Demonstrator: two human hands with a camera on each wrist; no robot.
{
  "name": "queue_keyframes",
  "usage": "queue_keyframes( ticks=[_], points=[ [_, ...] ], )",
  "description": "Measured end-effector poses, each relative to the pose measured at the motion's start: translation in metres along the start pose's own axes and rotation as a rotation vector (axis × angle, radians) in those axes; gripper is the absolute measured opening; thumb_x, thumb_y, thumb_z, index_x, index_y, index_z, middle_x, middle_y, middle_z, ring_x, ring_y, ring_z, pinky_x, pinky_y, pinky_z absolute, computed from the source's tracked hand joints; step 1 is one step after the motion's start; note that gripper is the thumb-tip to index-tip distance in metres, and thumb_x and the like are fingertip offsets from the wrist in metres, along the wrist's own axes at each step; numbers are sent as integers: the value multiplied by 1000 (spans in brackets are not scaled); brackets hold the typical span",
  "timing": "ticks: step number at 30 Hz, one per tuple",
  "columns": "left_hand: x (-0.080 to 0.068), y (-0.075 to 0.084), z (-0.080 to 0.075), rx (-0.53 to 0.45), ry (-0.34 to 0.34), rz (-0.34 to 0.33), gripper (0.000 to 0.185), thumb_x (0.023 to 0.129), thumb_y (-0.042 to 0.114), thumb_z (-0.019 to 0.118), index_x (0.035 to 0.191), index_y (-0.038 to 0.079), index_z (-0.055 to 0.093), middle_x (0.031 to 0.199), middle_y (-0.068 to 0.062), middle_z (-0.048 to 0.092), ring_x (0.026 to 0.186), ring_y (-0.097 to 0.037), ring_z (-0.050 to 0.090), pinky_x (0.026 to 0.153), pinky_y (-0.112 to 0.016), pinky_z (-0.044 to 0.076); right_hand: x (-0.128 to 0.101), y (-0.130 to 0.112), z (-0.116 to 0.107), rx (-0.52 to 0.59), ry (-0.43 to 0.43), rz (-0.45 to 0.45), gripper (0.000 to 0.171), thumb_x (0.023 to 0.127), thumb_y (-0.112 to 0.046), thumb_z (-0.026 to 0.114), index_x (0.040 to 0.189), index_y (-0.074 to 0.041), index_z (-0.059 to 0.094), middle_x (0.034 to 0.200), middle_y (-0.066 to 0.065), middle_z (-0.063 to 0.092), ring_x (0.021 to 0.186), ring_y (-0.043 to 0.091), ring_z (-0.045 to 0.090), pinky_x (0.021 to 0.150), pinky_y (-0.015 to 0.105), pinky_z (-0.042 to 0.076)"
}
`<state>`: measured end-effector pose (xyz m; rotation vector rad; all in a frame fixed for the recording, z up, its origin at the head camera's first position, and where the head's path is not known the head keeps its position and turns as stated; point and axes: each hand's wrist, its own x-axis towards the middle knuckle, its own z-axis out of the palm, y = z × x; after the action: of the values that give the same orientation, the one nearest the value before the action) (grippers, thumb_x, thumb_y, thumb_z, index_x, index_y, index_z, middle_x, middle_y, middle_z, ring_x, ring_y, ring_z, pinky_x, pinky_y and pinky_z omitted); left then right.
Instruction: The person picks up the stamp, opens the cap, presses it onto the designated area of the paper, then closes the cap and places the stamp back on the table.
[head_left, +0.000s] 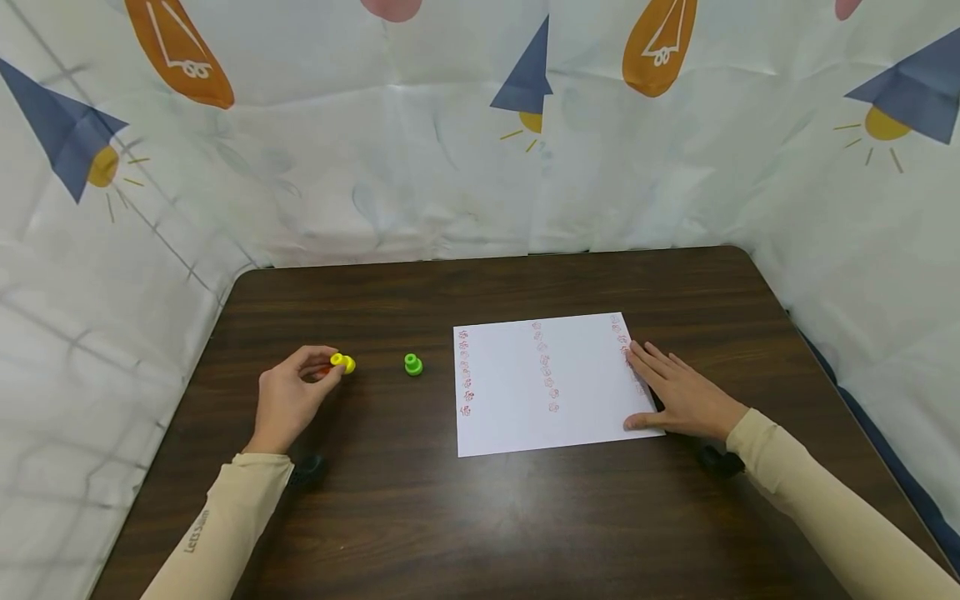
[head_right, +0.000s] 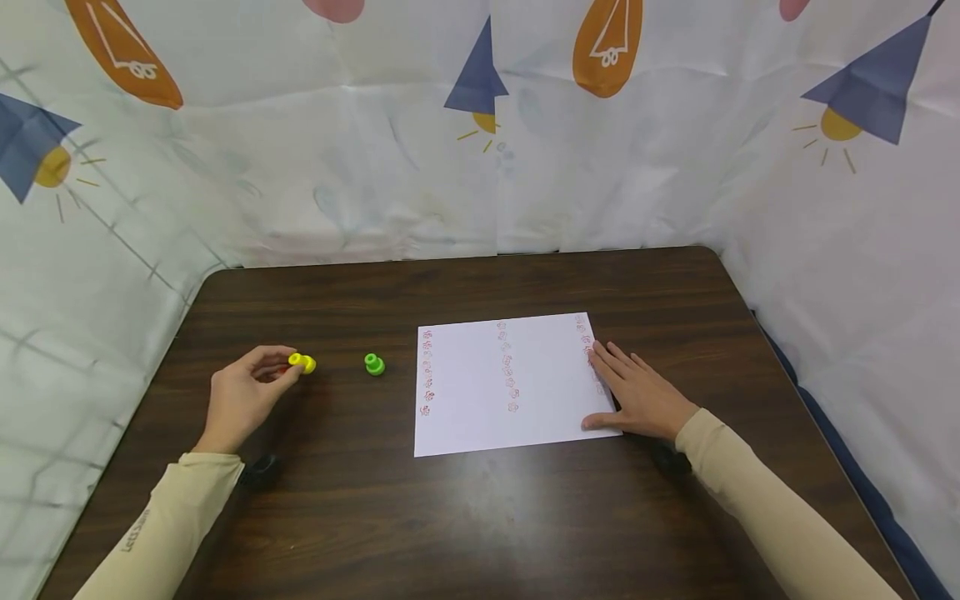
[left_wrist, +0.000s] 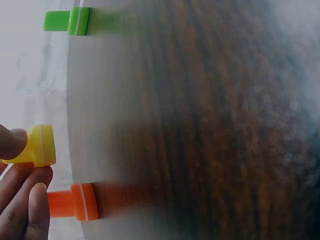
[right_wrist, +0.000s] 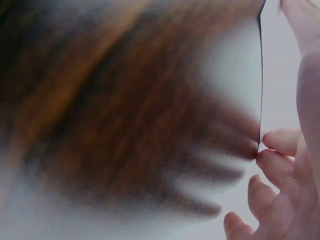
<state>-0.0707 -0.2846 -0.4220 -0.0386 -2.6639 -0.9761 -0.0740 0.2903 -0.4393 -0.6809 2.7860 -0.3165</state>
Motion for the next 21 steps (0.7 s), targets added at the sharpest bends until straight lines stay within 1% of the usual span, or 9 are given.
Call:
queue_keyframes(
  ticks=[8, 11, 12, 14, 16, 17, 19, 21],
  points=[
    [0, 1, 0, 18, -23, -25, 27, 91, 12, 79, 115, 2, 74, 108, -23, 78, 95, -38, 78, 71, 8, 42, -1, -1, 0, -9, -3, 4, 119, 82, -75, 69, 164, -3, 23, 172, 19, 23, 159, 45, 22, 126, 68, 22],
    [0, -1, 0, 34, -34, -33, 28, 91, 12, 79, 116, 2, 74, 108, -24, 78, 94, -38, 78, 69, 7, 44, -1, -2, -1, -9, -3, 3, 119, 81, -76, 69, 163, -2, 24, 172, 20, 23, 159, 45, 22, 126, 68, 23],
    [0, -2, 0, 42, -38, -35, 28, 91, 13, 79, 116, 2, 74, 108, -24, 78, 94, -38, 78, 69, 5, 46, -1, -2, -1, -9, -3, 3, 119, 81, -76, 69, 163, -2, 24, 172, 20, 23, 159, 45, 23, 126, 68, 23],
    [0, -2, 1, 53, -45, -38, 28, 91, 13, 79, 116, 2, 74, 108, -23, 78, 95, -37, 78, 70, -4, 55, -1, -2, -1, -4, -2, 4, 119, 81, -75, 69, 163, -2, 24, 172, 20, 23, 159, 45, 22, 126, 68, 23],
    [0, -3, 1, 58, -52, -41, 28, 91, 13, 79, 117, 2, 74, 109, -24, 78, 95, -38, 78, 73, -19, 62, -1, -2, -1, -4, -3, 5, 118, 81, -75, 69, 163, -2, 24, 172, 20, 23, 159, 45, 22, 126, 68, 23],
    [1, -3, 2, 60, -56, -41, 28, 92, 12, 79, 117, 1, 74, 109, -24, 78, 96, -38, 78, 74, -26, 63, -1, -2, -1, -5, -4, 6, 118, 81, -75, 69, 163, -2, 24, 172, 20, 23, 159, 44, 22, 126, 68, 23],
    [1, -4, 2, 57, -62, -39, 29, 92, 11, 78, 118, 0, 73, 110, -25, 77, 97, -38, 78, 77, -39, 63, -1, -2, -1, -5, -3, 7, 118, 82, -75, 69, 163, -2, 24, 172, 20, 23, 159, 44, 23, 126, 68, 23],
    [0, -4, 3, 54, -68, -36, 29, 92, 10, 78, 119, -1, 73, 110, -26, 77, 97, -39, 78, 79, -44, 61, -1, -3, -2, -7, -4, 7, 118, 82, -74, 69, 163, -2, 24, 172, 20, 23, 159, 44, 23, 126, 68, 23]
  ],
)
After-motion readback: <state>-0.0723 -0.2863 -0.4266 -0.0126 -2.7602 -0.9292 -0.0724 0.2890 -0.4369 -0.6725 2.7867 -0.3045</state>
